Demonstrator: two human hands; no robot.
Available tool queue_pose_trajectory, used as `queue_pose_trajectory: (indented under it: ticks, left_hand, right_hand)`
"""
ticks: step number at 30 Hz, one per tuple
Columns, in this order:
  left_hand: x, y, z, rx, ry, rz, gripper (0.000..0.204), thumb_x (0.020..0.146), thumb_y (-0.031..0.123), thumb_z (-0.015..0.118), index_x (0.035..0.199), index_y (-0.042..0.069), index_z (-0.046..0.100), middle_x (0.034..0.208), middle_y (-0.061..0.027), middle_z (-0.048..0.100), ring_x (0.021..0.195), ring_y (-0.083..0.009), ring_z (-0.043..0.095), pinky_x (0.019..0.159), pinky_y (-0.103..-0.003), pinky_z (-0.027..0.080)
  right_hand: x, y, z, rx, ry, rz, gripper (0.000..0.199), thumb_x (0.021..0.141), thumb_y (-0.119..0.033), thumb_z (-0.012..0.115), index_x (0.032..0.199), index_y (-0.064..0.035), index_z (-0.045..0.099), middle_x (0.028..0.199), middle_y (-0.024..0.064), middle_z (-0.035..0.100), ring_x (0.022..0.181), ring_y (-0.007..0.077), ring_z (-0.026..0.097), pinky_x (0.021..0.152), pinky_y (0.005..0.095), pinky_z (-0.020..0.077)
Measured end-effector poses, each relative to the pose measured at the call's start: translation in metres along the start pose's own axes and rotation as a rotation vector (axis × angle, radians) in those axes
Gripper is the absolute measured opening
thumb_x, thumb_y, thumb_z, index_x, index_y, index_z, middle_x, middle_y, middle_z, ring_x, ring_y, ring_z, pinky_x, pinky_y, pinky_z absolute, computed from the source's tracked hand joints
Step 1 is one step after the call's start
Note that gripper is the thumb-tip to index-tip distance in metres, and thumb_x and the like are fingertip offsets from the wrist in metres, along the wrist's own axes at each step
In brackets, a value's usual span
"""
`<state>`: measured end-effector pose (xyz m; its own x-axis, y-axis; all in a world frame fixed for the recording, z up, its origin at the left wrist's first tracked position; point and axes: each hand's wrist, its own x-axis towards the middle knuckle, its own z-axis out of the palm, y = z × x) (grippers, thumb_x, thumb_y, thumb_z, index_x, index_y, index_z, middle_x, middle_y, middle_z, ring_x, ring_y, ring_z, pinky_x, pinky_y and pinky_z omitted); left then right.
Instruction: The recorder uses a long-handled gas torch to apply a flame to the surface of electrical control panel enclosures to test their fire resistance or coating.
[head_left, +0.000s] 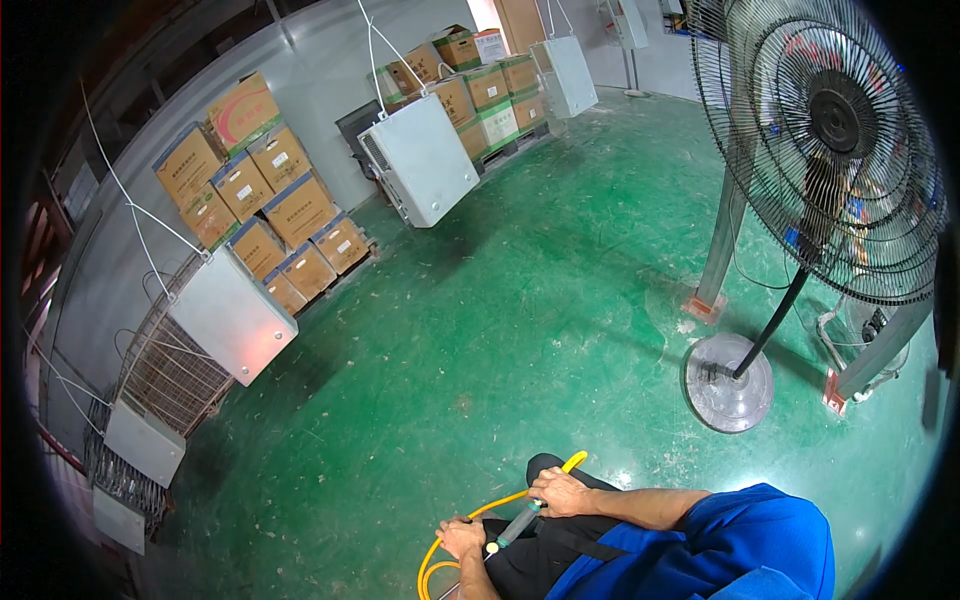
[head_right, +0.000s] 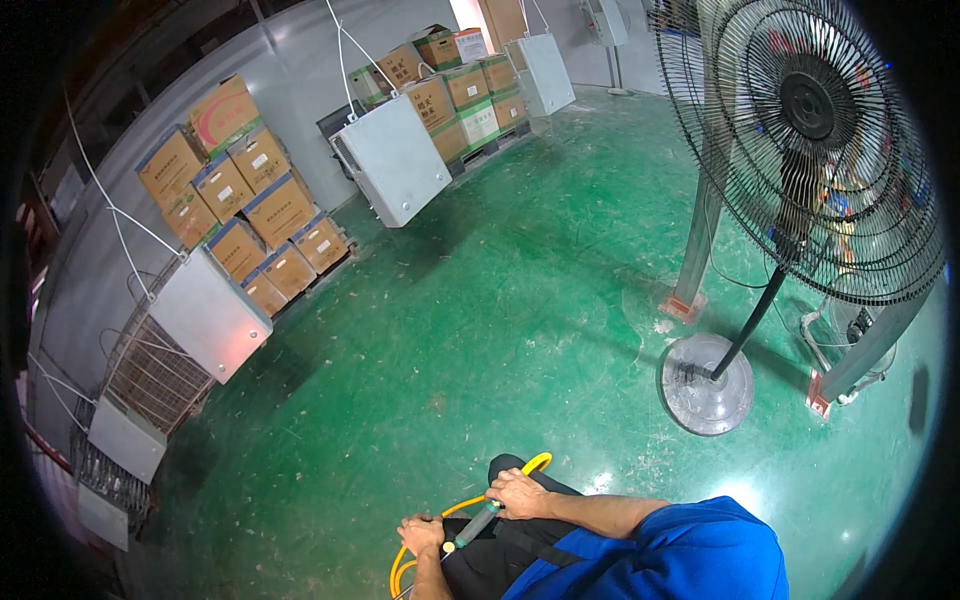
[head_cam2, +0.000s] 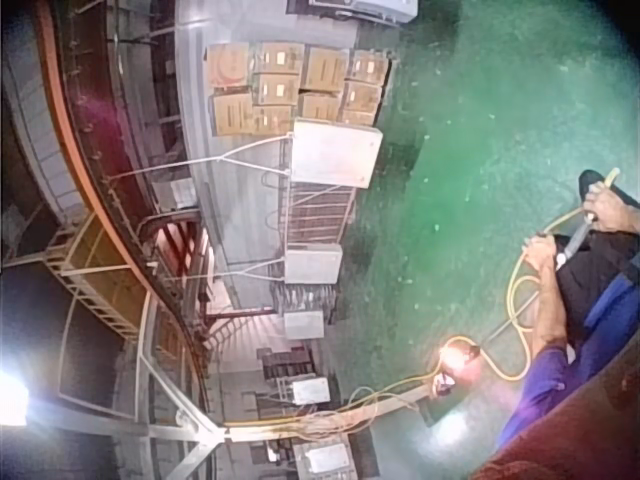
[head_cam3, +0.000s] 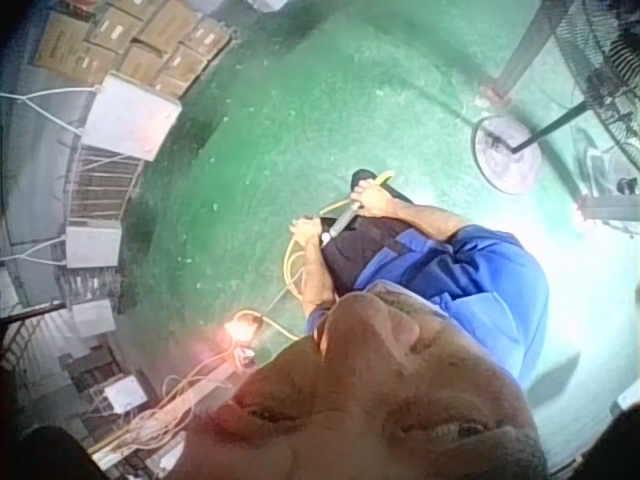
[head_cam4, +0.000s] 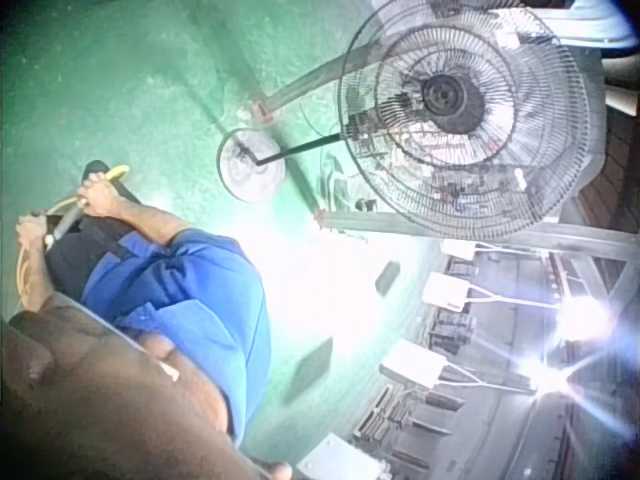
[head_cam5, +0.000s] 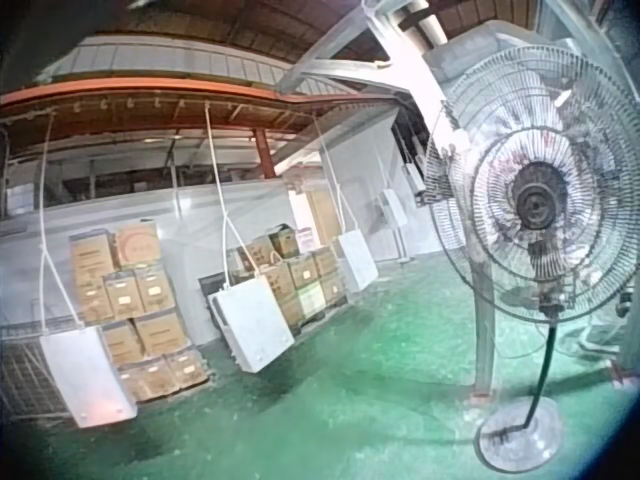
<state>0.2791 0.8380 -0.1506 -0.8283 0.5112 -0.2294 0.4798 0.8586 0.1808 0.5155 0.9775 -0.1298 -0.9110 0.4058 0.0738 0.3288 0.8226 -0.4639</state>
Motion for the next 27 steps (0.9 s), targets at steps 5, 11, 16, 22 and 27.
queue_pose_trajectory:
  ticks: [5, 11, 16, 22, 27]
  left_hand:
    - [0.0018, -0.0028, 0.0032, -0.002, 0.011, 0.0, 0.039, 0.081, 0.05, 0.08, 0.106, 0.019, 0.081, 0.13, -0.0094, 0.063, 0.13, -0.035, 0.052, 0.105, -0.054, 0.047]
    - [-0.0014, 0.0031, -0.0048, -0.01, -0.016, -0.013, 0.04, 0.079, 0.045, 0.078, 0.108, 0.018, 0.08, 0.131, -0.0109, 0.063, 0.131, -0.0348, 0.052, 0.108, -0.055, 0.046]
    - [-0.0003, 0.003, -0.005, -0.008, -0.018, -0.018, 0.04, 0.079, 0.045, 0.078, 0.108, 0.018, 0.08, 0.132, -0.0105, 0.063, 0.131, -0.0345, 0.052, 0.108, -0.054, 0.046]
    - [-0.0009, 0.0016, -0.0047, -0.004, -0.014, -0.022, 0.04, 0.079, 0.046, 0.079, 0.108, 0.017, 0.08, 0.132, -0.0102, 0.063, 0.131, -0.0342, 0.052, 0.108, -0.054, 0.047]
    - [0.0003, 0.0015, -0.0016, -0.014, -0.008, -0.011, 0.04, 0.08, 0.047, 0.079, 0.107, 0.018, 0.08, 0.131, -0.0098, 0.063, 0.131, -0.0345, 0.052, 0.107, -0.054, 0.046]
  right_hand:
    - [0.0002, -0.0003, -0.0001, -0.011, -0.004, -0.006, 0.046, 0.076, -0.034, 0.083, 0.114, -0.0122, 0.07, 0.105, 0.0063, 0.068, 0.11, 0.0274, 0.06, 0.095, 0.0434, 0.0436]
    - [-0.0005, -0.001, -0.0031, -0.016, -0.019, 0.003, 0.046, 0.076, -0.035, 0.083, 0.114, -0.0116, 0.07, 0.105, 0.0067, 0.068, 0.11, 0.0276, 0.06, 0.095, 0.0437, 0.044]
    - [0.0005, -0.0019, -0.0024, -0.012, -0.014, 0.004, 0.047, 0.076, -0.034, 0.083, 0.114, -0.0114, 0.07, 0.106, 0.0066, 0.068, 0.11, 0.0277, 0.06, 0.096, 0.0437, 0.0445]
    - [0.0009, -0.0024, -0.0009, -0.01, -0.017, 0.01, 0.048, 0.075, -0.034, 0.084, 0.115, -0.0116, 0.07, 0.107, 0.0064, 0.068, 0.111, 0.0277, 0.06, 0.096, 0.0436, 0.0448]
    - [-0.0003, -0.0011, -0.0014, -0.014, -0.002, -0.003, 0.05, 0.075, -0.034, 0.084, 0.117, -0.012, 0.07, 0.106, 0.0065, 0.069, 0.111, 0.028, 0.06, 0.096, 0.0438, 0.0448]
